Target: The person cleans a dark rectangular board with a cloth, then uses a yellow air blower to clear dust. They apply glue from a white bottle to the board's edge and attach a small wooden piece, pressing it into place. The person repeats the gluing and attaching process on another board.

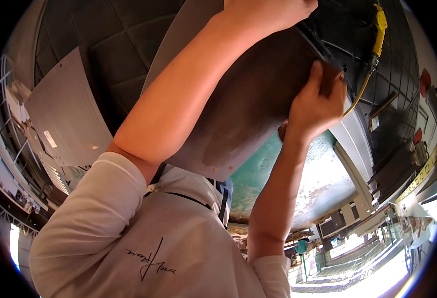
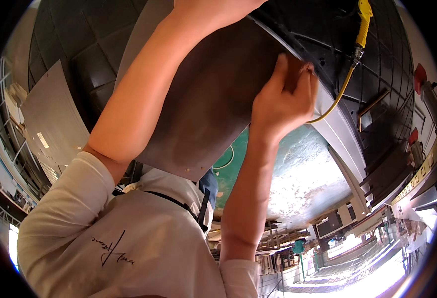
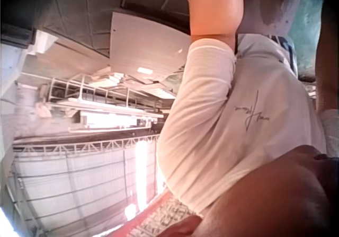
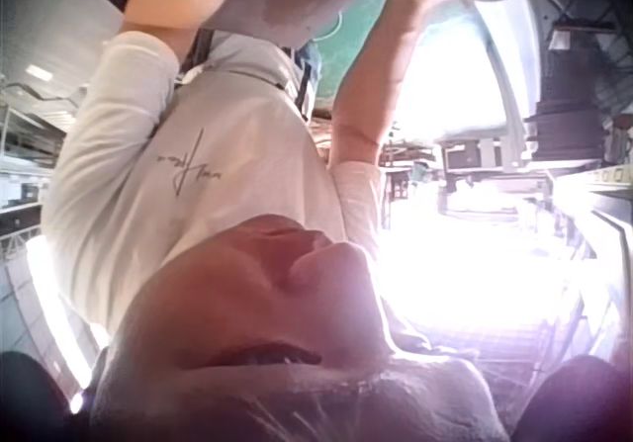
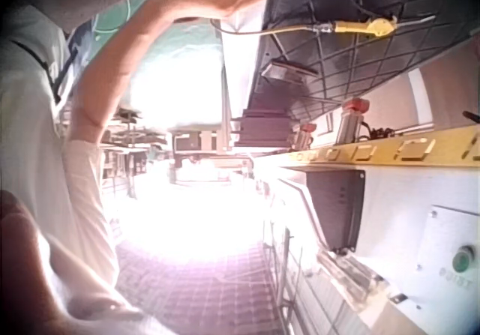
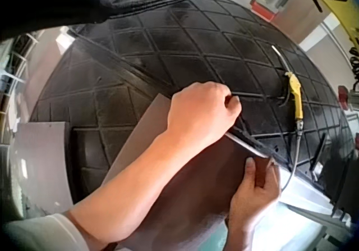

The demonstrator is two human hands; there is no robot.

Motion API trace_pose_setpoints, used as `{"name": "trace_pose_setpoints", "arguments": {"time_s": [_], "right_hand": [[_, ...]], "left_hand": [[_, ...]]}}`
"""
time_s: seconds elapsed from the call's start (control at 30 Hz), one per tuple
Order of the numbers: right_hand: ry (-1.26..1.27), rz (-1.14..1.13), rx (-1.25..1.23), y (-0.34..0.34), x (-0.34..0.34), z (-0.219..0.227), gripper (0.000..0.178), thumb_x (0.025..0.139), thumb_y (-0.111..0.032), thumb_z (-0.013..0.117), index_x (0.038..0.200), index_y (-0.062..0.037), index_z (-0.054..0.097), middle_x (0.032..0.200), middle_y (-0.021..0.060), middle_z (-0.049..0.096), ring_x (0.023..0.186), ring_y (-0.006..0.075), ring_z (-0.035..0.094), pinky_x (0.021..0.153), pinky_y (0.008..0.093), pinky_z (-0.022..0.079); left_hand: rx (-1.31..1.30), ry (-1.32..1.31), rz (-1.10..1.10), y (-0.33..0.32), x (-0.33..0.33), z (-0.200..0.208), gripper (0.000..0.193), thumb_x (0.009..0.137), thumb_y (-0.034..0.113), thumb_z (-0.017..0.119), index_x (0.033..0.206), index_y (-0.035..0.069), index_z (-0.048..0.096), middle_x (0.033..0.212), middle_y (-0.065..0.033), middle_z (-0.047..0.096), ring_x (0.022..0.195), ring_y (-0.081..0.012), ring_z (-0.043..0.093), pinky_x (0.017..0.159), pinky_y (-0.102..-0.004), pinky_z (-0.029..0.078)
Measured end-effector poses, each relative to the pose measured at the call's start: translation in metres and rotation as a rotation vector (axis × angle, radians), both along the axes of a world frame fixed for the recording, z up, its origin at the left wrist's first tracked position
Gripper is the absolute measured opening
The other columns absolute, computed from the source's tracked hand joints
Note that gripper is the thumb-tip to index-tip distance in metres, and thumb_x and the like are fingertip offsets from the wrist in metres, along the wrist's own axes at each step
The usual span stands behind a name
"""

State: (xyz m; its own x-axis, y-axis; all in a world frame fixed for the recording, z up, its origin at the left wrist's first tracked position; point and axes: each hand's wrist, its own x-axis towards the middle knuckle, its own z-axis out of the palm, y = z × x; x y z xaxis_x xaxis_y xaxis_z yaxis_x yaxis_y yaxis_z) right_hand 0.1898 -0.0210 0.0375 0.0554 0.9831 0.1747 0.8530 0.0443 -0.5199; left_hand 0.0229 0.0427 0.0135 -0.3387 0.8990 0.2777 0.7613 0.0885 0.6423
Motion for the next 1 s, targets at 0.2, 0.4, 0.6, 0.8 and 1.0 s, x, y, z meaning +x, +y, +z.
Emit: {"name": "trace_pose_setpoints", "arguments": {"time_s": [0.2,0.4,0.6,0.8,1.0], "right_hand": [[0.032,0.025,0.043,-0.030,0.016,-0.011,0.024,0.090,-0.015,0.082,0.092,0.0063,0.070,0.091,0.0180,0.071,0.074,0.0294,0.067,0.068,0.0392,0.054],[0.125,0.101,0.165,-0.051,0.014,-0.014,0.022,0.089,-0.012,0.082,0.085,0.0053,0.068,0.084,0.0138,0.068,0.070,0.0279,0.067,0.063,0.0346,0.054],[-0.029,0.054,0.086,-0.003,0.005,-0.007,0.029,0.092,-0.017,0.079,0.089,0.0094,0.069,0.087,0.0196,0.068,0.073,0.0368,0.067,0.069,0.0405,0.055],[0.061,0.079,0.102,-0.015,0.008,-0.016,0.021,0.091,-0.009,0.079,0.091,0.0094,0.070,0.090,0.0190,0.069,0.076,0.0336,0.070,0.067,0.0389,0.055],[0.126,0.115,0.151,-0.067,0.006,-0.011,0.026,0.090,-0.014,0.082,0.079,0.0023,0.065,0.081,0.0147,0.062,0.068,0.0325,0.066,0.060,0.0377,0.052]], "left_hand": [[-0.106,-0.049,-0.007,-0.002,0.002,0.002,0.030,0.088,0.028,0.066,0.073,0.003,0.073,0.073,-0.0190,0.071,0.072,-0.0374,0.072,0.069,-0.0496,0.058],[-0.107,-0.051,-0.027,-0.010,-0.001,0.016,0.029,0.089,0.027,0.065,0.075,0.003,0.074,0.071,-0.0186,0.070,0.071,-0.0368,0.071,0.067,-0.0500,0.058],[-0.125,-0.057,-0.031,-0.004,0.000,0.007,0.030,0.090,0.028,0.065,0.075,0.003,0.074,0.072,-0.0193,0.070,0.073,-0.0370,0.072,0.068,-0.0499,0.058],[-0.102,-0.031,-0.045,-0.003,0.001,0.005,0.031,0.089,0.029,0.065,0.075,0.003,0.074,0.074,-0.0191,0.071,0.074,-0.0374,0.072,0.069,-0.0501,0.058],[-0.110,-0.062,-0.044,-0.008,-0.002,0.016,0.030,0.089,0.029,0.066,0.075,0.003,0.074,0.073,-0.0195,0.071,0.073,-0.0377,0.071,0.068,-0.0498,0.058]]}}
